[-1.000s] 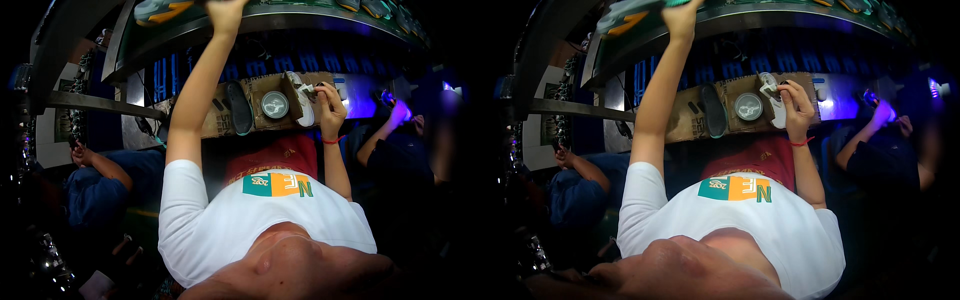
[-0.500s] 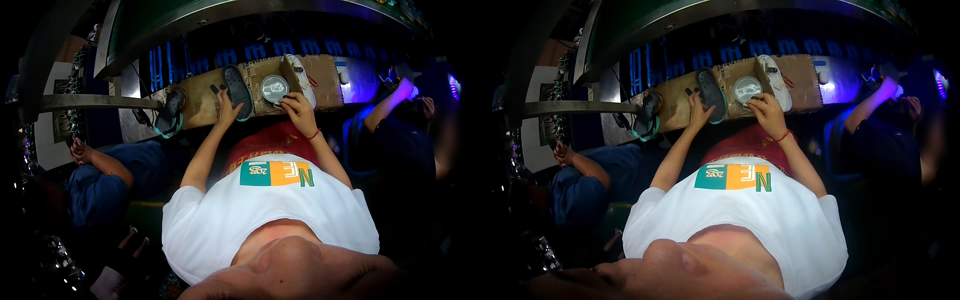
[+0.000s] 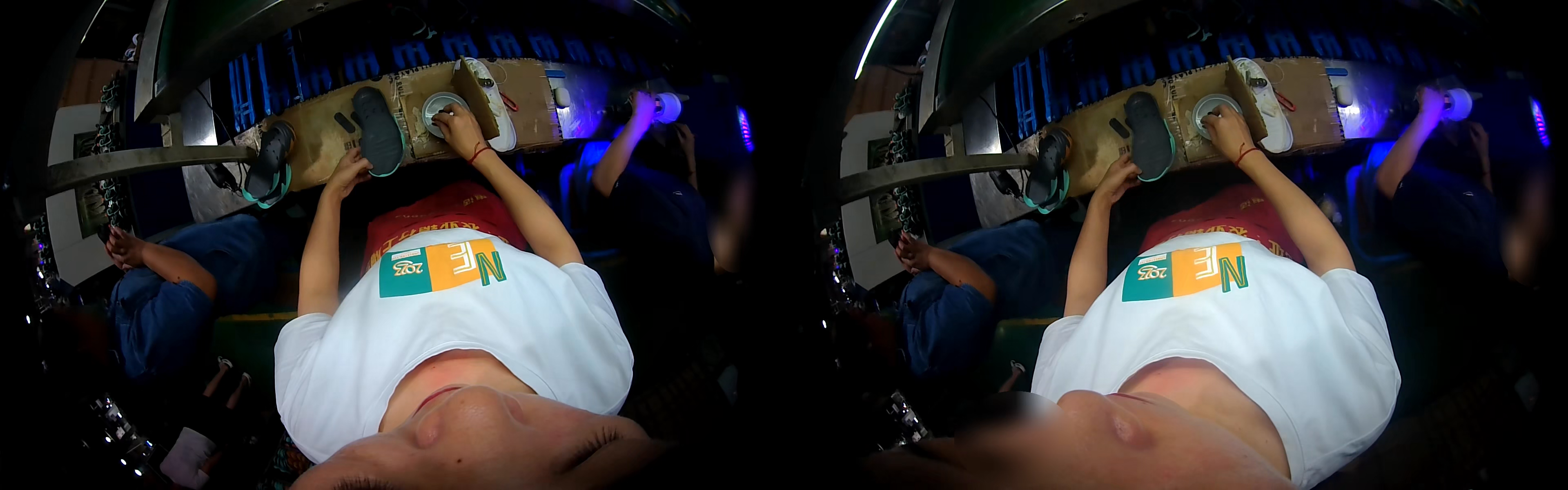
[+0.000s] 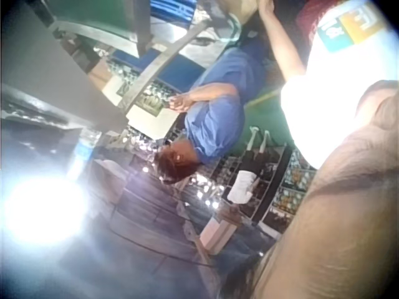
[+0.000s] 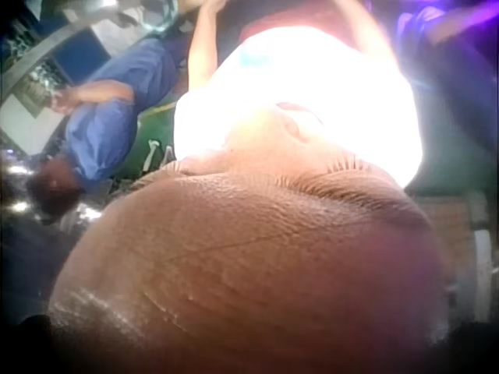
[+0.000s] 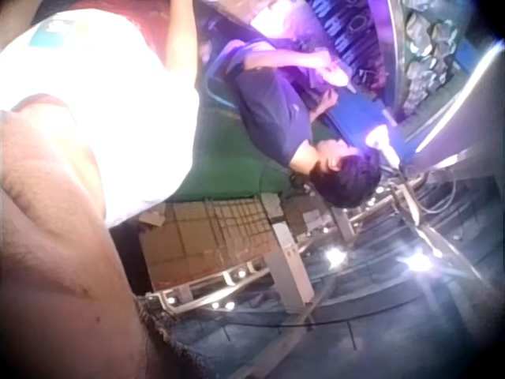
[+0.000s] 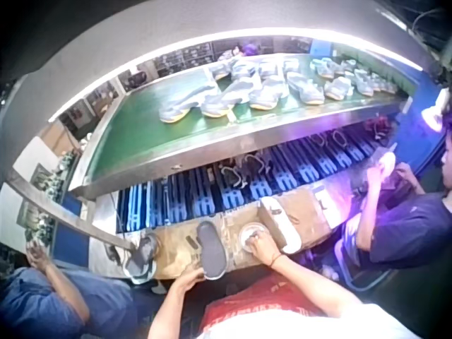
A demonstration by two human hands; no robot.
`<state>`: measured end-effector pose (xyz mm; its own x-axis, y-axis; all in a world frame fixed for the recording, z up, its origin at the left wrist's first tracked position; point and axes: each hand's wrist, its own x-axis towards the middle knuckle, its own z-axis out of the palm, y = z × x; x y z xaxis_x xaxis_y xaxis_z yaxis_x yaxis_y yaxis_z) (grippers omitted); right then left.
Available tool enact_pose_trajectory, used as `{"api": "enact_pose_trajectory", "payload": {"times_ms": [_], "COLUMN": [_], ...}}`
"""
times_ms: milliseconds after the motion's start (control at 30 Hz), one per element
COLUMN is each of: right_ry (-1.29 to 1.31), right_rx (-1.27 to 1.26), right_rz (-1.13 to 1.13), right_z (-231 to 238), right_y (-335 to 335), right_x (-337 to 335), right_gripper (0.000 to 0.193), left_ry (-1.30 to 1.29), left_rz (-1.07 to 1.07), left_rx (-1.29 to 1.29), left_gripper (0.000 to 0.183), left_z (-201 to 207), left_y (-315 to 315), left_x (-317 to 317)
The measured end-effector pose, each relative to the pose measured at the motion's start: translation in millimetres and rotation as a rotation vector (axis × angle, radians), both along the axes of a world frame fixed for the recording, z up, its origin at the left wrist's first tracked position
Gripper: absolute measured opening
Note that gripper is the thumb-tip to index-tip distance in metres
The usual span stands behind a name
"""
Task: The person wipes the soles of several dark-colored clogs with a white cloth, then places them onto a conveyor belt. The task is performed repeatedly in a factory setting.
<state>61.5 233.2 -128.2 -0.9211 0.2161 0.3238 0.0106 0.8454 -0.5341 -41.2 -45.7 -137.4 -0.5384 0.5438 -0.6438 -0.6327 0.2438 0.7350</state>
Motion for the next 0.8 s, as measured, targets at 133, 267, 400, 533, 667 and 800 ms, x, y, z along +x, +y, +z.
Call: {"api": "enact_pose_trajectory", "payload": {"times_ms": [133, 267, 400, 533, 667, 800], "right_ry": [-0.002, -0.028, 0.052, -0.039, -0.035, 0.079], "right_rx": [0.017, -0.007, -0.031, -0.038, -0.159, -0.472], "right_rz": [0.013, 0.009, -0.033, -0.041, -0.030, 0.096], "right_z": [-4.5, -5.0, 17.6, 15.0, 34.3, 94.7], "right_y": [2.0, 2.6, 2.6, 5.9, 5.0, -1.5], "right_x": [-2.8, -1.7, 2.4, 6.2, 12.8, 22.9], "right_gripper": [0.012, 0.011, 0.011, 0.011, 0.011, 0.013], "left_ry": [-0.444, -0.614, -0.429, 0.097, 0.673, 0.809], "left_rz": [0.269, 0.360, 0.306, 0.180, -0.059, -0.087], "left_rx": [0.546, 0.773, 0.710, 0.516, 0.317, 0.213], "left_gripper": [0.058, 0.066, 0.063, 0.069, 0.078, 0.056], "left_z": [2.9, -3.1, 15.3, 63.8, 77.0, 117.7], "left_y": [4.6, 14.6, 18.5, 34.0, 37.4, 40.0], "left_x": [18.1, 30.2, 31.7, 39.5, 32.7, 44.9]}}
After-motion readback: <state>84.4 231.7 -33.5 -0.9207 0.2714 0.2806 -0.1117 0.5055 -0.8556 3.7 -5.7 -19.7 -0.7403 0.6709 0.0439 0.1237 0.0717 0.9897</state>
